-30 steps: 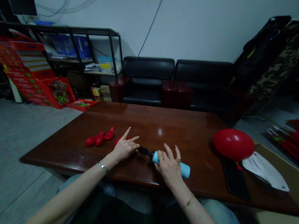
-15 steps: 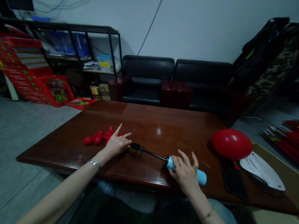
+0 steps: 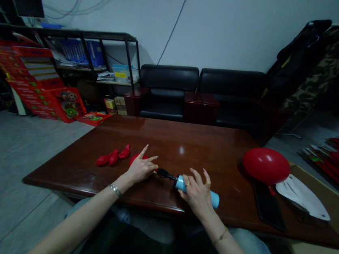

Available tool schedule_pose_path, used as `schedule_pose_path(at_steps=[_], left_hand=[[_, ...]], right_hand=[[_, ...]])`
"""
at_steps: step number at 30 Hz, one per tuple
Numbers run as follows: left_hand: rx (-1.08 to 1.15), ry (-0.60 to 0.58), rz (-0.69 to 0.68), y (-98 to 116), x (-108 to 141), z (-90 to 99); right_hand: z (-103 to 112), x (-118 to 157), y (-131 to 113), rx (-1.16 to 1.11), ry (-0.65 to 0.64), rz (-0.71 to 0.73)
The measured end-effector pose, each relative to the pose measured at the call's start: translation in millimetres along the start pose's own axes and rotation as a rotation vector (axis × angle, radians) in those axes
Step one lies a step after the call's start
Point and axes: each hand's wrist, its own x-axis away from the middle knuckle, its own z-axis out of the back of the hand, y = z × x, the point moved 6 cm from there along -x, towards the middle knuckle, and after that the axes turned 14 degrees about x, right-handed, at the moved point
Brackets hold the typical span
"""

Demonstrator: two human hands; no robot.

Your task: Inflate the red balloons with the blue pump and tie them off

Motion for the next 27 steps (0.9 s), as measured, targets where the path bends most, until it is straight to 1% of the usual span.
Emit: schedule_pose_path(at_steps=[4,7,9,11,14,17,20,23,27], left_hand=[[0.002,0.000,0.023,-14.9,11.4,6.5],[-0.013,0.009,0.038,-22.3,17.9,14.4],[-0.021,0.022,0.036,-22.6,20.5,18.7],[-0.031,0.038,0.031,-19.3,20.7,21.0],[-0.056,0.053,0.025,-9.7,14.5,19.1],[-0.060,0.033,-0.010,3.6,1.6,10.2],[-0.050,0.013,-0.041,11.3,-9.6,0.4],[-0.033,-0.007,-0.037,5.6,-11.3,-5.3],[0.003,-0.035,-0.047,-8.6,-2.4,-3.9]], right_hand=[[1.0,21.3,28.3,0.018,0.013,-0.004],[1.1,35.4,47.9,0.041,0.012,0.020],[1.7,40.4,55.7,0.048,0.014,0.034],[2.8,40.4,56.6,0.048,0.021,0.036],[4.3,30.8,42.3,0.031,0.028,0.028],[4.2,14.0,13.8,-0.019,0.022,0.016],[2.6,-1.2,-12.6,-0.026,0.024,-0.044],[-2.4,-7.4,-28.7,-0.001,-0.013,-0.084],[-8.2,-0.6,-31.2,0.008,-0.101,-0.097]])
